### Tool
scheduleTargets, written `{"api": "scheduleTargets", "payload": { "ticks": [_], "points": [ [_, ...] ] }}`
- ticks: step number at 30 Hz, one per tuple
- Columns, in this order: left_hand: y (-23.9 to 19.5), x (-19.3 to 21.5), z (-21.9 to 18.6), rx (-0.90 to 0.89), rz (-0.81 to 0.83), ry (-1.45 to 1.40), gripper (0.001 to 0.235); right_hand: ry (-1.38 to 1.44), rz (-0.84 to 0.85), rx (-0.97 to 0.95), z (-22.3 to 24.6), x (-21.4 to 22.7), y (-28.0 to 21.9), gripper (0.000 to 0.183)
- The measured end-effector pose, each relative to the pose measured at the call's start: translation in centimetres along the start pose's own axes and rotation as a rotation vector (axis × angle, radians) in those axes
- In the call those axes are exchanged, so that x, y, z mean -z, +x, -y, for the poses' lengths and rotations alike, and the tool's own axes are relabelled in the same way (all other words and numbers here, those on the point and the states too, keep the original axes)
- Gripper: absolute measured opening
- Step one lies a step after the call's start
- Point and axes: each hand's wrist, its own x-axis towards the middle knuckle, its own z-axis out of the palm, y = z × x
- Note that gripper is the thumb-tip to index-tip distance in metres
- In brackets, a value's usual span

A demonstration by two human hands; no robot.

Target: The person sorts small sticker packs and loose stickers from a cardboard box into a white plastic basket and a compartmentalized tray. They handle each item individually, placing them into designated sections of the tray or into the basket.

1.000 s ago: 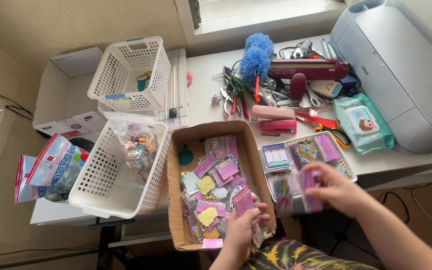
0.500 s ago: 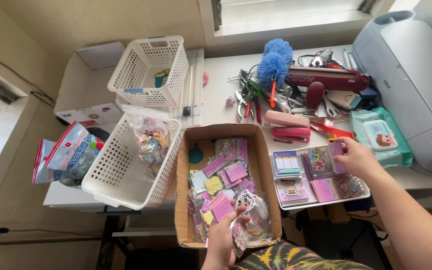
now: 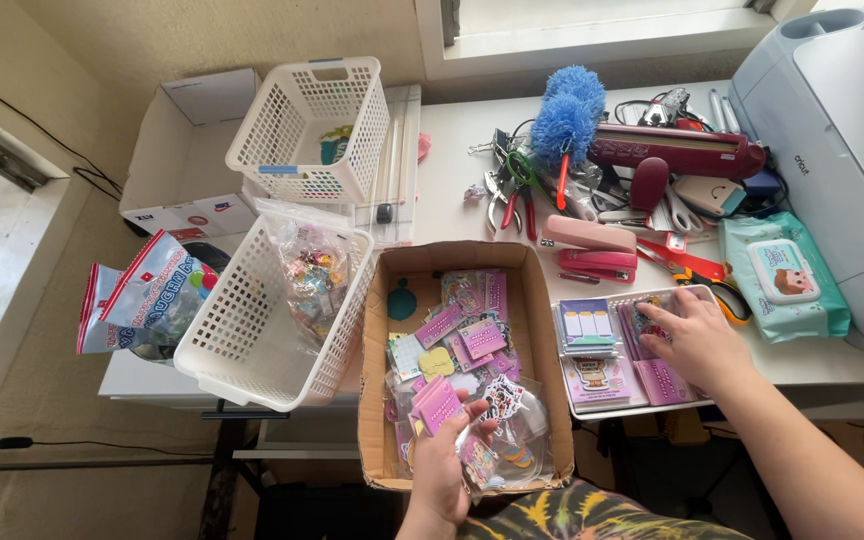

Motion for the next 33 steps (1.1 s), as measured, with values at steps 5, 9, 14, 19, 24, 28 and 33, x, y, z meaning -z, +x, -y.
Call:
{"api": "scheduleTargets", "payload": {
  "ticks": [5, 9, 14, 19, 24, 28, 33],
  "points": [
    [-0.1, 0.4, -1.9, -0.082, -0.008, -0.042, 0.023, 0.048, -0.067, -0.012, -1.7, -3.6, 1.1, 0.051],
    [0.5, 1.7, -2.3, -0.088, -0.036, -0.073, 0.023, -0.075, -0.14, 0.062, -2.1, -4.8, 1.7, 0.053],
    [0.0, 2.9, -2.9, -0.028, -0.044, -0.185, 0.028, -0.083, 0.142, -0.069, 1.0, 1.1, 0.7, 0.052],
    [-0.7, 4.5, -3.6, 0.039, 0.049, -0.301, 0.038, -0.176, -0.627, 0.143, 3.6, -0.4, 0.8, 0.032],
    [-0.9, 6.1, -3.5, 0.237, 0.292, -0.42, 0.035, 0.397, -0.336, 0.424, 13.5, 0.6, 1.1, 0.026],
    [-1.7, 6.1, -4.3, 0.281, 0.319, -0.404, 0.039, 0.184, -0.168, 0.547, 19.0, -3.0, 2.3, 0.045],
    [-2.7, 5.9, -5.9, 0.323, 0.237, -0.351, 0.042, 0.059, 0.031, 0.498, 22.2, -3.0, 2.3, 0.04]
  ]
}}
